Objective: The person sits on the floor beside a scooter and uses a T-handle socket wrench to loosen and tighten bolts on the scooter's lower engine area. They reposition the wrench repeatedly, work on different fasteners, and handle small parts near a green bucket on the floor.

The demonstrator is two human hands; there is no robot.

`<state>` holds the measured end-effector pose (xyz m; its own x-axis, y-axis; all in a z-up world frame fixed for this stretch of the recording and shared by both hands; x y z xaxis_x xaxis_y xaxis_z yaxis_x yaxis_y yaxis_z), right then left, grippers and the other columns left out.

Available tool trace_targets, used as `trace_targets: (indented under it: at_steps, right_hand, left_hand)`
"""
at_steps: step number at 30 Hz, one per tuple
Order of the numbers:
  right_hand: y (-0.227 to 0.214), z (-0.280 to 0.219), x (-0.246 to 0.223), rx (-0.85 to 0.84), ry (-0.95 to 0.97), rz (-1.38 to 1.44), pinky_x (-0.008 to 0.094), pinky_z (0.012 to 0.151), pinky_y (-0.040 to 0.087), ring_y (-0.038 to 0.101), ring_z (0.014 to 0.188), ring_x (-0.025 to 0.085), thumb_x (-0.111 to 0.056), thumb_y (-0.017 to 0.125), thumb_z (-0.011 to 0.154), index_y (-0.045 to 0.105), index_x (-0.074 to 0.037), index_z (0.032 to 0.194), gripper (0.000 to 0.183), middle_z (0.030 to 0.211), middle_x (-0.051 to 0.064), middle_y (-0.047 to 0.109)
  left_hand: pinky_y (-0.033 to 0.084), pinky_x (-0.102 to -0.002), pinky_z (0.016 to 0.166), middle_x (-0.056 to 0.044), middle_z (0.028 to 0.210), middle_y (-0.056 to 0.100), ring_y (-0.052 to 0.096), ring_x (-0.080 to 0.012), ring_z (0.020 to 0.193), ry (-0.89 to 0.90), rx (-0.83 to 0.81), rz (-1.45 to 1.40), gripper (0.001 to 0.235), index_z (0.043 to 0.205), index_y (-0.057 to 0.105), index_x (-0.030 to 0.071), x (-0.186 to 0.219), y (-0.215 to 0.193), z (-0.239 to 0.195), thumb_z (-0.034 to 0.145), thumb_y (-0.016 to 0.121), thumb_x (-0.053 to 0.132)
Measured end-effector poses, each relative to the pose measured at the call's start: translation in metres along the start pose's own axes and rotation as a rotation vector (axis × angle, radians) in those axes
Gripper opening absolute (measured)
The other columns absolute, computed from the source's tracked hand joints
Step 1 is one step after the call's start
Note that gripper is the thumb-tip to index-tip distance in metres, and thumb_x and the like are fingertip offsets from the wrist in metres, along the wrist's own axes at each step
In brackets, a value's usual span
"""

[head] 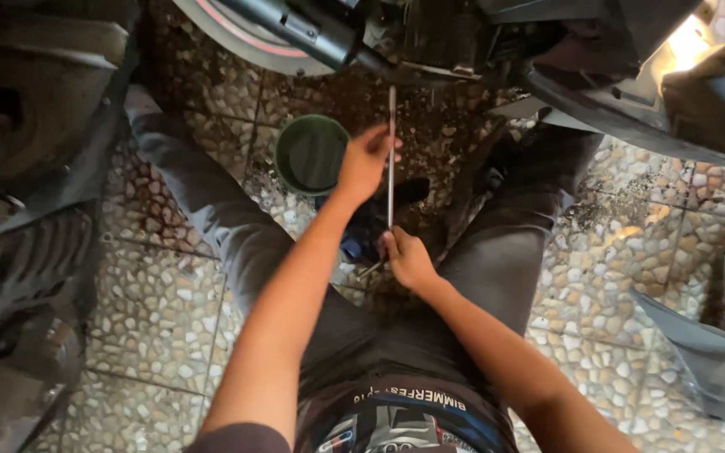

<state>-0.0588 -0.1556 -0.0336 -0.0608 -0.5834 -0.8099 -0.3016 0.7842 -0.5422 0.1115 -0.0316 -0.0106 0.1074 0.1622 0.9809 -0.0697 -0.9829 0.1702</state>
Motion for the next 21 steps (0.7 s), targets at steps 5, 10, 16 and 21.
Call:
trace_targets:
  at_steps: [5, 10, 16, 21]
  right_hand:
    - [0.000, -0.019, -0.036, 0.081, 0.034, 0.568, 0.032, 0.058, 0.046, 0.053, 0.061, 0.017, -0.028, 0.045, 0.113, 0.060, -0.002, 0.092, 0.037, 0.071, 0.009, 0.059]
    - [-0.015, -0.011, -0.058, 0.150, 0.281, 0.716, 0.030, 0.051, 0.041, 0.043, 0.053, 0.011, -0.034, 0.040, 0.113, 0.062, -0.003, 0.094, 0.042, 0.064, 0.001, 0.041]
    - [-0.030, 0.013, -0.078, 0.095, 0.260, 1.035, 0.031, 0.050, 0.031, 0.036, 0.051, 0.013, -0.032, 0.035, 0.113, 0.056, 0.000, 0.096, 0.042, 0.062, 0.004, 0.048]
    - [-0.031, 0.030, -0.076, 0.104, 0.340, 1.134, 0.031, 0.055, 0.038, 0.037, 0.049, 0.014, -0.035, 0.035, 0.112, 0.056, -0.002, 0.095, 0.043, 0.057, 0.002, 0.045]
  left_hand:
    - [0.064, -0.036, 0.071, -0.014, 0.101, 0.078, 0.075, -0.0190, 0.078, -0.092, -0.083, -0.050, 0.029, 0.122, 0.065, -0.005, -0.028, -0.001, 0.038, 0.103, 0.063, 0.016]
    - [0.062, -0.036, 0.065, -0.008, 0.094, 0.079, 0.074, -0.0157, 0.077, -0.085, -0.109, 0.260, 0.023, 0.107, 0.073, 0.000, -0.030, 0.010, 0.058, 0.100, 0.065, 0.021]
    - [0.060, -0.035, 0.060, -0.006, 0.085, 0.077, 0.072, -0.0162, 0.070, -0.053, -0.042, 0.143, 0.023, 0.095, 0.073, 0.001, -0.022, 0.010, 0.076, 0.101, 0.066, 0.022]
    - [0.055, -0.034, 0.057, -0.006, 0.079, 0.077, 0.069, -0.0161, 0.064, 0.001, 0.017, 0.186, 0.023, 0.092, 0.076, 0.003, -0.020, 0.004, 0.092, 0.099, 0.068, 0.023]
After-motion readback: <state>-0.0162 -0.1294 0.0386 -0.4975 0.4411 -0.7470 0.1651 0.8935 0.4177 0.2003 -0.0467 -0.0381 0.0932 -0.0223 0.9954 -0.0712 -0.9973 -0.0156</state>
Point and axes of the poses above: each hand's wrist, its own z-axis towards the middle knuckle, its own y-axis out of the palm, x = y × z, the point moved 6 cm from there along z, towards the middle knuckle
